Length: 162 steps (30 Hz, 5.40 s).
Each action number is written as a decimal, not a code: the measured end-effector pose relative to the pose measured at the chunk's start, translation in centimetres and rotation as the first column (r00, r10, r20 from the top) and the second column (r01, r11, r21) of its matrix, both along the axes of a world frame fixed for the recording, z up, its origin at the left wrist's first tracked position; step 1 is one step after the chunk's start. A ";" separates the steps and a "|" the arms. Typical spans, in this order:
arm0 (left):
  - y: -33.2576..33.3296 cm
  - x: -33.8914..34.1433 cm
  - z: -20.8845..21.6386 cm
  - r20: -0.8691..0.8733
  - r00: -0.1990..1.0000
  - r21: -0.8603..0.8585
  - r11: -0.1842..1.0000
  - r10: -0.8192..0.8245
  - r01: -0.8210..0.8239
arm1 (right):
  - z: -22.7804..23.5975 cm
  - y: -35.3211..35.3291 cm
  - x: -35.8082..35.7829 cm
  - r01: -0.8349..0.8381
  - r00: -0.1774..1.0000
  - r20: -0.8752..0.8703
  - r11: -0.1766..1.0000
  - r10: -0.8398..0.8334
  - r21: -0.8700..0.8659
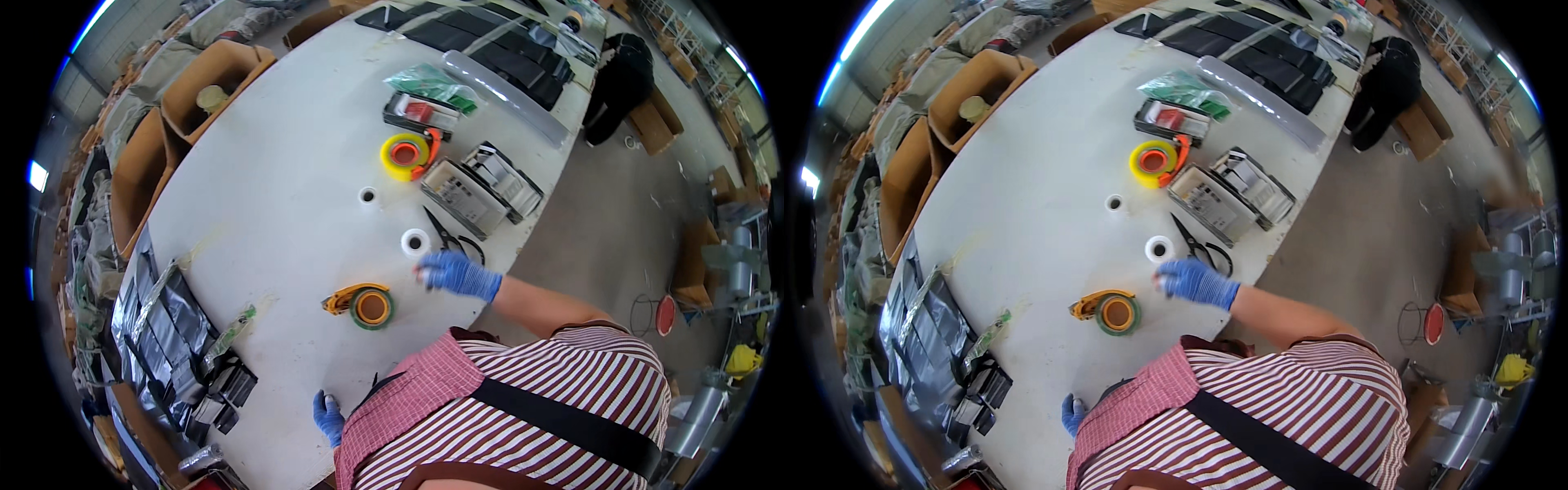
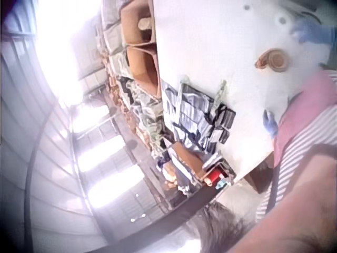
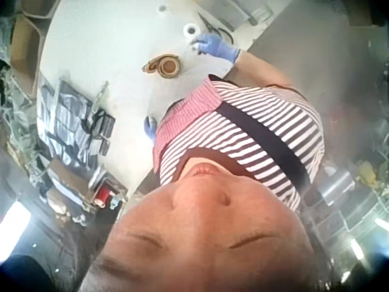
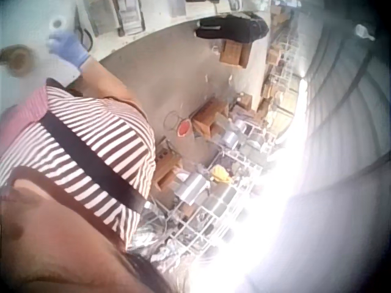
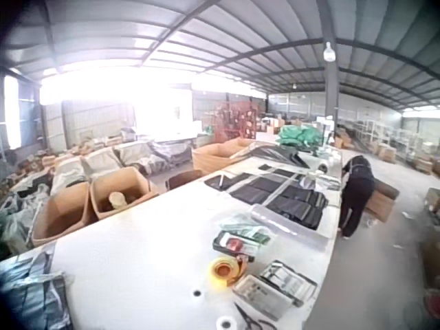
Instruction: The person wraps items in bubble wrap, places them into black plastic shipping bags, seals the bags, and affixes shipping labels. The person uses a tape dispenser to seal the bags and stacks the finished packages on the table.
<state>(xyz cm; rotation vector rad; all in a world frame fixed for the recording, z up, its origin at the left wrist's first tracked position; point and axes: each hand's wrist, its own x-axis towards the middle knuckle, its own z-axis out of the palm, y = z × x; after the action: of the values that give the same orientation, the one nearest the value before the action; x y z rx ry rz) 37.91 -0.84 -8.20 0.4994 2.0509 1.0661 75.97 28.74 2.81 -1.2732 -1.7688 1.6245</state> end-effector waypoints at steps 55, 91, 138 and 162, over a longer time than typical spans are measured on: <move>1.1 -32.0 7.3 -0.647 0.638 0.430 0.891 0.418 -0.148 | 9.4 -7.1 -23.0 -0.203 0.967 -0.191 0.966 0.171 -0.162; -14.3 -49.5 6.7 -0.793 0.374 -0.434 0.877 -0.481 0.207 | -5.3 -13.9 -32.5 -0.348 0.785 0.619 0.822 -0.008 0.451; -1.0 -24.4 35.6 -0.925 -0.353 0.000 0.928 0.142 0.373 | 5.1 -6.8 -23.4 -0.195 0.981 0.048 0.954 0.189 0.228; 20.8 -10.4 2.2 0.558 0.696 0.484 0.859 -0.452 0.169 | 3.9 -18.2 -10.2 -0.293 0.942 0.256 0.906 0.218 0.306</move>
<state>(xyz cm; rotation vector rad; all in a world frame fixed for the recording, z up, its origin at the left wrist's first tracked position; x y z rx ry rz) 27.48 19.92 -5.99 0.5554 1.0679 1.2247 65.78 10.53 6.67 -1.1216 -2.3186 1.2591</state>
